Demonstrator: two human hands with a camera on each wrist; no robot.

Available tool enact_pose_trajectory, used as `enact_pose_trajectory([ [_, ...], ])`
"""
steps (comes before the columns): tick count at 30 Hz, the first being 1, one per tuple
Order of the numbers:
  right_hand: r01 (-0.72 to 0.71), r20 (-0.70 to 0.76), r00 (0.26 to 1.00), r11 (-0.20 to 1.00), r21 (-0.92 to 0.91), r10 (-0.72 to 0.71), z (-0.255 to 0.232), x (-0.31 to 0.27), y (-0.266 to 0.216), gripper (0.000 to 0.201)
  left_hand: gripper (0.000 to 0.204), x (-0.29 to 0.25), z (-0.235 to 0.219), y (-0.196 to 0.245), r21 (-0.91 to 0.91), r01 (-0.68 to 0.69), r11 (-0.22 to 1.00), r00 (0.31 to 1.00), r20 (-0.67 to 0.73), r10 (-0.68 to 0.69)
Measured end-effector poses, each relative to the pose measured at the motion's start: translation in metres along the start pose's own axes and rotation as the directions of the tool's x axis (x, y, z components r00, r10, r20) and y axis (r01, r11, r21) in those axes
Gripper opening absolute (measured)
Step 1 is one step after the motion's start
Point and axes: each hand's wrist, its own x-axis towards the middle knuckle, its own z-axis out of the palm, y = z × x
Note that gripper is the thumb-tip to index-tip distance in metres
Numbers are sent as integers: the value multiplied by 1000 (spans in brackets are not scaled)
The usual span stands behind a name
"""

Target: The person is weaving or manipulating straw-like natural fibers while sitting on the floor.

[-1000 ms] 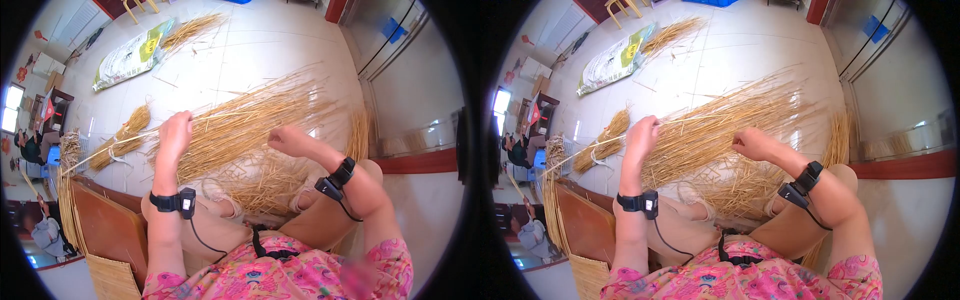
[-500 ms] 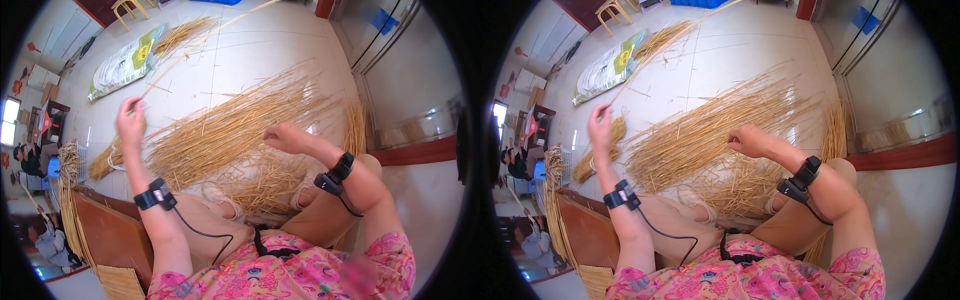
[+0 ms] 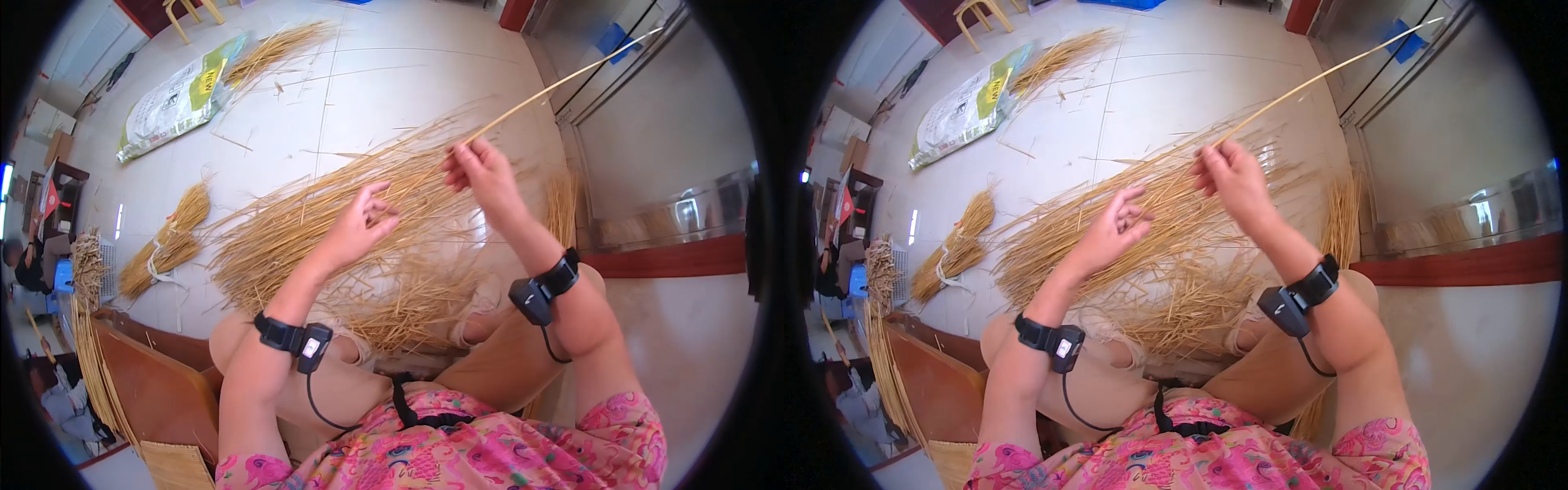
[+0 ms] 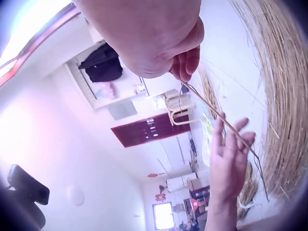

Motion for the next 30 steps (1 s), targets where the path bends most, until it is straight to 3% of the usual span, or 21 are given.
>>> enact_pose_trajectory([
  [2,76,-89,993,994,-79,-83,-24,10,-8,21,50,-7,-7,-4,-18,71,997,992,108,-68],
  [6,71,-273,959,997,-28,-76,-54,17,-18,20,32,-18,-14,-14,-122,212,970,962,199,-186],
  [10,17,-276,961,1000,-7,-18,-52,19,-21,23,15,-17,-15,-6,-249,247,936,955,228,-192],
  [13,-104,-120,987,995,-8,102,-28,7,-11,25,11,-17,-7,0,-300,206,931,975,144,-169],
  [16,-206,107,968,960,-192,229,-5,-7,-4,23,11,-14,-2,1,-303,189,934,981,111,-162],
  [22,-238,162,951,957,-165,264,9,-15,15,22,13,-13,4,-1,-337,249,908,966,149,-210],
  [30,-248,112,958,958,-141,265,0,-10,13,23,9,-9,-4,1,-709,230,666,914,-78,-399],
])
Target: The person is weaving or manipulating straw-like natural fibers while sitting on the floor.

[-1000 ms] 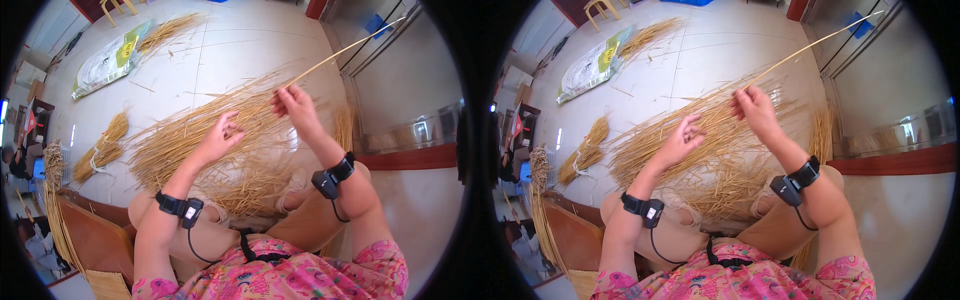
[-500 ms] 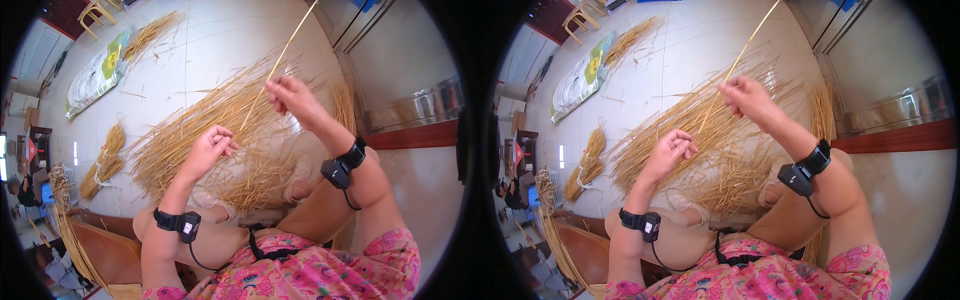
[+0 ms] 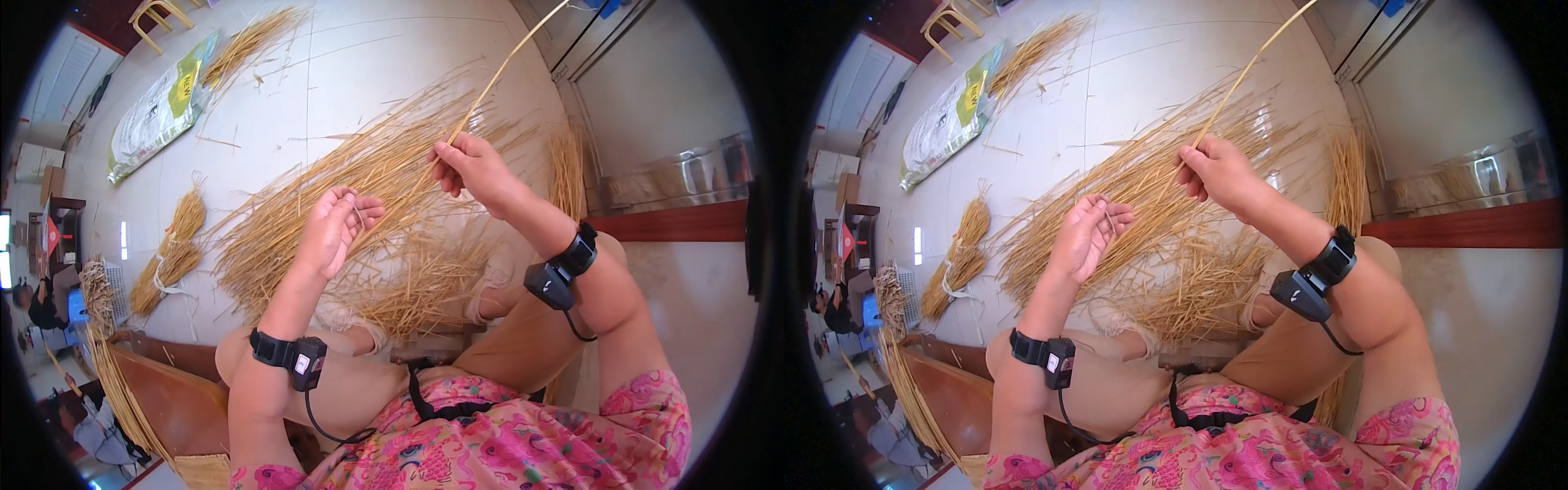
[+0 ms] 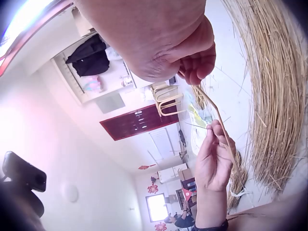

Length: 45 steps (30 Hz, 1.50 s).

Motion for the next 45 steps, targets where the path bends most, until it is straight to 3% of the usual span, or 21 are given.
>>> enact_pose_trajectory([
  [1,7,-9,1000,1000,10,-7,0,0,1,23,8,-1,1,2,-46,-2,999,999,-43,0],
  [4,8,-39,999,1000,0,-8,-1,2,2,22,8,8,-23,-3,-124,-44,991,995,86,55],
  [10,69,-284,957,997,38,-56,-18,7,-3,23,10,-2,-30,22,-17,10,1000,995,-97,-12],
  [14,136,-387,912,990,-35,-139,-48,9,-19,23,11,-5,-45,38,132,-52,990,969,-232,82],
  [16,132,-411,901,990,-40,-137,-51,9,-21,23,14,-6,-51,45,194,-155,969,910,-355,216],
  [18,124,-412,902,991,-44,-131,-52,9,-20,22,17,-7,-57,58,293,-278,915,786,-478,392],
  [21,112,-341,932,993,-38,-118,-46,8,-16,22,17,-6,-84,77,375,-395,839,656,-524,543],
  [24,75,-171,983,997,21,-70,-32,5,-13,22,15,-2,-89,74,566,-253,785,702,-450,551],
  [26,47,-70,996,998,-40,-49,-21,6,-5,20,15,14,-86,50,729,-214,650,739,-315,596],
  [28,6,29,1000,993,-119,-3,-7,3,0,20,14,18,-58,26,783,-272,560,821,-114,559],
  [30,9,199,980,991,-133,17,3,-3,7,20,17,31,-51,-9,787,-253,562,940,63,334],
  [31,14,283,959,990,-143,28,8,-5,10,20,20,25,-37,-16,786,-244,568,970,212,122],
  [32,-15,329,942,987,-159,67,13,-8,11,19,23,17,-24,-20,787,-234,571,932,348,-97],
  [35,6,425,902,984,-180,73,20,-16,13,18,30,9,-5,-26,809,-451,376,865,500,-38],
  [38,3,422,903,981,-195,81,27,-20,15,17,33,8,0,-27,471,-251,846,903,429,29],
  [41,22,378,924,984,-179,48,29,-13,26,18,34,-8,18,-4,413,-84,907,872,471,-133],
  [43,74,330,944,987,-145,-22,28,-7,28,17,33,-2,11,-12,542,-184,820,882,459,-105],
  [45,57,175,983,997,-55,-47,22,-3,19,18,31,3,4,-17,622,-254,741,898,435,-58],
])
